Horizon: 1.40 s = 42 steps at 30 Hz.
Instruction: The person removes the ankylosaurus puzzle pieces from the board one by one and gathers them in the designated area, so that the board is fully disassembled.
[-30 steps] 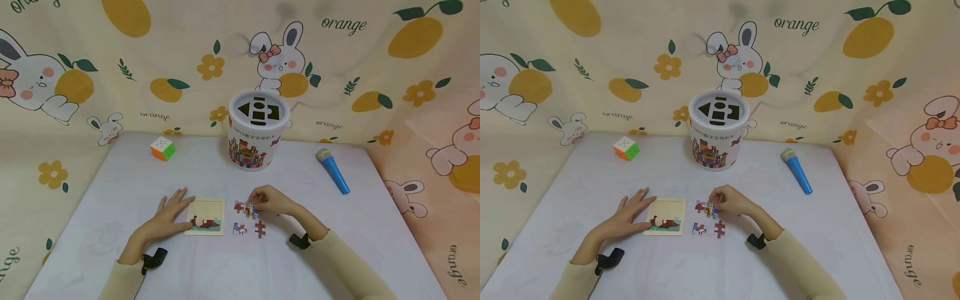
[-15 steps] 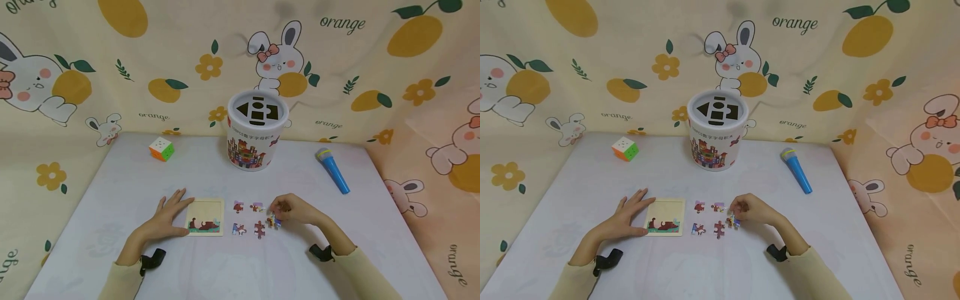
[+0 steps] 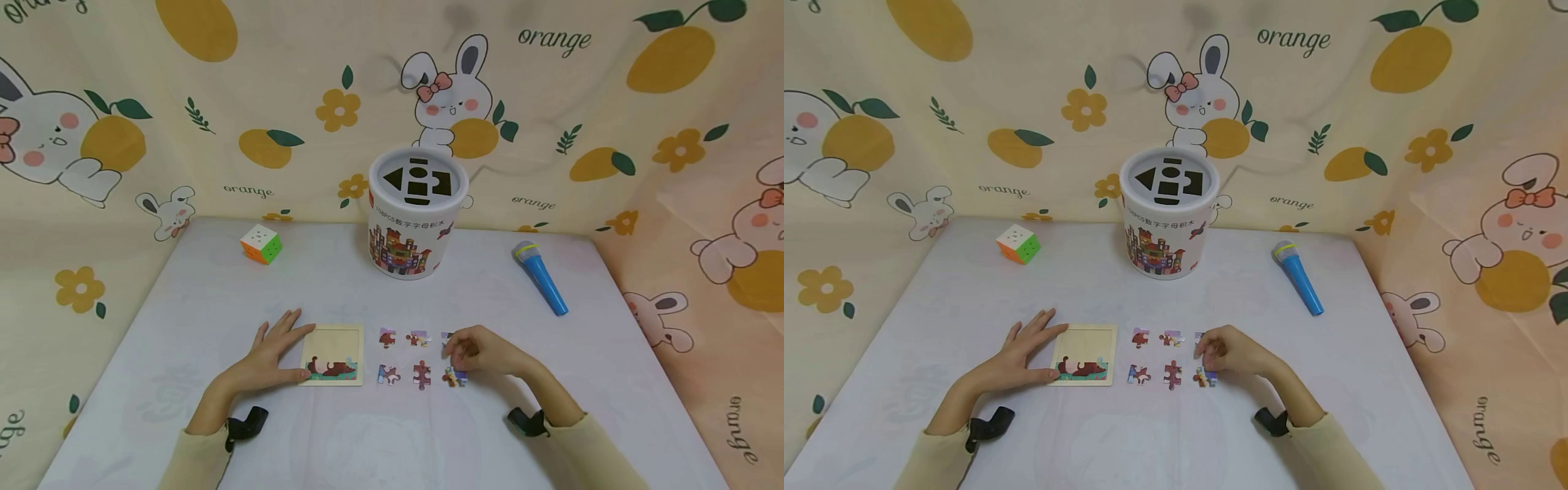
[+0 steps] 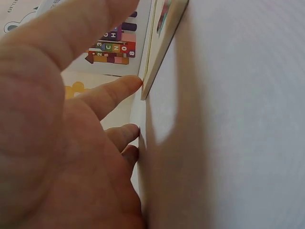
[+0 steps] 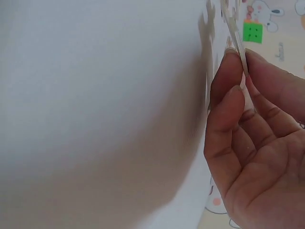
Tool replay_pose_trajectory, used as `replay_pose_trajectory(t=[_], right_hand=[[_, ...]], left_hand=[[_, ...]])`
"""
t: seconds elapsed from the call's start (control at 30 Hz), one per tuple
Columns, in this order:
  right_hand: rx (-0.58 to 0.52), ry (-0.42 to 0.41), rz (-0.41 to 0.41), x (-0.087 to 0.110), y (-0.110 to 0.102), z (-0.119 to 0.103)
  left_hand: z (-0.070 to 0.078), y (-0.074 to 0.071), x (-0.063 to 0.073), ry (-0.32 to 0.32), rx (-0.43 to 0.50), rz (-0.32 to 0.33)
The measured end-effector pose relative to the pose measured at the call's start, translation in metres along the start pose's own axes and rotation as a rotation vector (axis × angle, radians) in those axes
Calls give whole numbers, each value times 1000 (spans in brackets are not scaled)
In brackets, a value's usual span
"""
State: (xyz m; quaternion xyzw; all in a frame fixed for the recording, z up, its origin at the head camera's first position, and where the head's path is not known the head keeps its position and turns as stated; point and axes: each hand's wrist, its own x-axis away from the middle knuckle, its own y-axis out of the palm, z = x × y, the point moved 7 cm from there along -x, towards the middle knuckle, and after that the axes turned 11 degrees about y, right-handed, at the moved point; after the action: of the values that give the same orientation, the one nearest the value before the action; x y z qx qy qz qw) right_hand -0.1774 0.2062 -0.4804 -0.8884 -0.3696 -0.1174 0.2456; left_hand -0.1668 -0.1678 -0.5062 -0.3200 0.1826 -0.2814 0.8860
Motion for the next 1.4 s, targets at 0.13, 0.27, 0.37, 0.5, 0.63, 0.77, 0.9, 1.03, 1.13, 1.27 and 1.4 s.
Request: replay_pose_trajectory(t=[0.13,0.27,0.37,0.5,0.63,0.77,0.9,1.03,1.13,1.27,1.4], right_hand=[[4,4,-6,0,3,-2],[43,-25,2,1,2,-4],[92,-36,34,3,-2,-5],[118,25,83,5,-10,-4],[116,57,116,-1,-12,-11],[139,21,110,-20,-1,-31],[197,-35,77,-45,19,-61],[251,-109,50,-71,43,-94],[236,-145,23,-92,65,-114],[223,-141,-28,-122,104,-132],[338,-121,-23,-143,134,-140]], left_hand=[[1,-1,1,-3,4,5],[1,0,1,-5,1,6],[1,0,1,-7,1,7],[1,1,0,-8,-2,5],[2,1,0,-10,-18,-1],[3,1,2,-12,-34,-3],[3,2,1,-10,-41,-6],[2,3,0,-3,-47,-13],[2,3,1,1,-49,-16],[2,2,3,14,-42,-16],[3,2,2,36,-24,-12]])
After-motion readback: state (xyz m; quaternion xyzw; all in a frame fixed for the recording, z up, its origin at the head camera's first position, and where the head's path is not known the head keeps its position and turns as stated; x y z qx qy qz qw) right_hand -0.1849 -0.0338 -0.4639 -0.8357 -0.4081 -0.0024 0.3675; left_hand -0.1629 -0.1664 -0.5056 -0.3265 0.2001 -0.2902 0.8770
